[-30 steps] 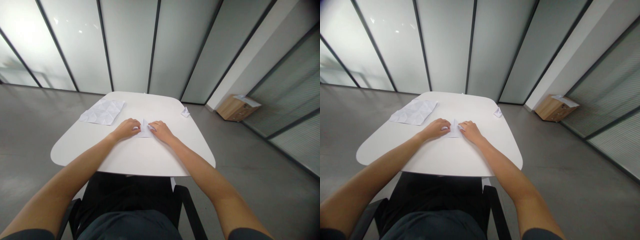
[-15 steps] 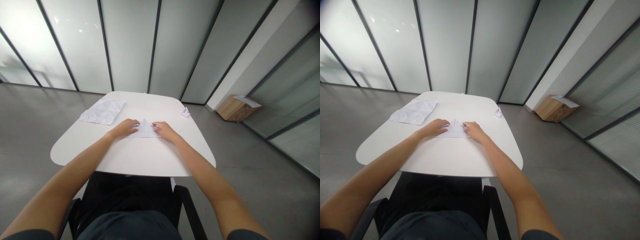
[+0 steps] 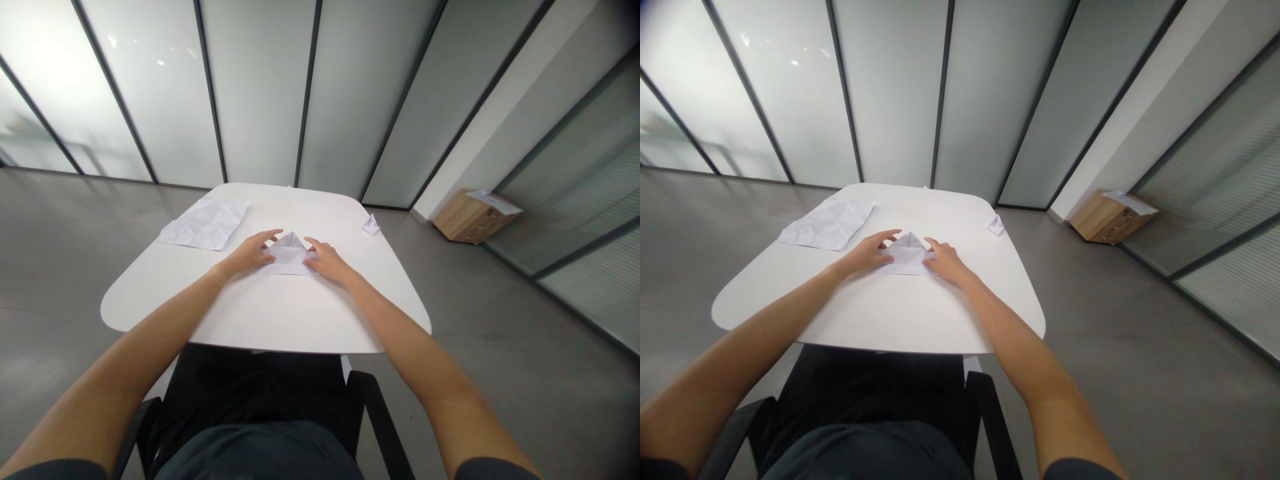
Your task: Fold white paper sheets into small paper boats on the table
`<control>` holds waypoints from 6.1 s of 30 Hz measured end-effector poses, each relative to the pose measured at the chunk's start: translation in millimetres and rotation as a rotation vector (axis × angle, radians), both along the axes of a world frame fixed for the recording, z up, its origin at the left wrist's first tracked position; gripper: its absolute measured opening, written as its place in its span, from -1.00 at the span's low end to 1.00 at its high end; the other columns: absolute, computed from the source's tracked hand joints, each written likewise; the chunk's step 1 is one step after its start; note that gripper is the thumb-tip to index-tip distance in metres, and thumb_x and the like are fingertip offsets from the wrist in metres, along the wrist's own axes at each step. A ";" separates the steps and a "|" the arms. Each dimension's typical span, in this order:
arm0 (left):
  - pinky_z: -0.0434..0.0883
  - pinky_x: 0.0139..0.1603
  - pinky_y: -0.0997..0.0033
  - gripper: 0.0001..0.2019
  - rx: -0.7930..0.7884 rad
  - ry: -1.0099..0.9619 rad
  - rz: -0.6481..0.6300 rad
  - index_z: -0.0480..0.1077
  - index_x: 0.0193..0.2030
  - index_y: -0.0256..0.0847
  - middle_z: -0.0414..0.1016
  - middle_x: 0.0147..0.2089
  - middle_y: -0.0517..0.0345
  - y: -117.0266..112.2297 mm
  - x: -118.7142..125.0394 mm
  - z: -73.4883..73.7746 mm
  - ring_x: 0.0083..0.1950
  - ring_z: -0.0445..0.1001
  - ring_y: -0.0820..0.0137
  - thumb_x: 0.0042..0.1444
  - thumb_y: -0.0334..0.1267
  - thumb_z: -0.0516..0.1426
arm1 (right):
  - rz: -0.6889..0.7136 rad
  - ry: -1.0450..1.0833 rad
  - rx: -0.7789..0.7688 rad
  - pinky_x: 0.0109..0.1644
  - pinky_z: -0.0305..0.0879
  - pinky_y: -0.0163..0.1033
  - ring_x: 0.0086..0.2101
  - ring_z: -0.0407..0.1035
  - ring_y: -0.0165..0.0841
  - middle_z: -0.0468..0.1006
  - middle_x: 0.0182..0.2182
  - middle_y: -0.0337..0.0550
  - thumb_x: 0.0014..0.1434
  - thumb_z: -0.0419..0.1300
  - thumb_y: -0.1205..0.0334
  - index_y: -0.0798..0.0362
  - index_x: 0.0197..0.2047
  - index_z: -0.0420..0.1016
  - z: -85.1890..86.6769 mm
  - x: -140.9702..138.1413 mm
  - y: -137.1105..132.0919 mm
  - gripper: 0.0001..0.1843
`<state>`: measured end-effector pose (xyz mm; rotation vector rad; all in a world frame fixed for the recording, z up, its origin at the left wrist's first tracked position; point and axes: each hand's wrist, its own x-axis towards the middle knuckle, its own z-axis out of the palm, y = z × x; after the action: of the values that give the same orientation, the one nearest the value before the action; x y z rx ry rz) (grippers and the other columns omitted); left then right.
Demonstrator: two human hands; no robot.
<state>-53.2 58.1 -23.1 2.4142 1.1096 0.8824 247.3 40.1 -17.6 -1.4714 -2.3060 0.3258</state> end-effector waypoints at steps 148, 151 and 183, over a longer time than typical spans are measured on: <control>0.47 -0.01 0.29 -0.55 0.234 0.348 0.152 0.43 0.40 -0.01 0.67 0.05 0.00 -24.9 17.5 17.3 -0.08 0.65 0.23 0.53 0.00 -0.05 | -0.230 0.165 0.124 0.25 0.35 -0.11 0.09 0.52 -0.18 0.59 0.19 0.11 0.39 0.24 0.14 0.10 0.48 0.22 -3.8 -6.3 2.5 -0.33; 0.47 -0.01 0.32 -0.55 0.217 0.261 0.151 0.37 0.43 -0.02 0.67 0.05 0.03 -26.1 19.5 17.8 -0.14 0.64 0.28 0.52 -0.05 -0.03 | -0.284 0.228 0.058 0.14 0.41 -0.11 -0.04 0.60 -0.17 0.70 0.00 0.03 0.40 0.24 0.07 0.12 0.51 0.09 -3.0 -11.0 1.1 -0.25; 0.40 -0.21 0.38 -0.63 -0.007 0.032 0.358 0.58 0.12 -0.10 0.65 -0.35 0.19 -10.4 21.7 3.7 -0.31 0.59 0.29 0.30 -0.16 0.06 | -0.080 0.111 0.241 0.22 0.37 -0.13 -0.01 0.56 -0.16 0.75 -0.09 -0.08 0.40 0.17 0.23 0.00 0.14 0.66 -4.6 -21.7 -1.6 -0.67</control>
<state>-31.5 47.6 -19.4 2.2671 1.5857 0.9437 225.6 38.5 -22.2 -1.3843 -2.1089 0.0996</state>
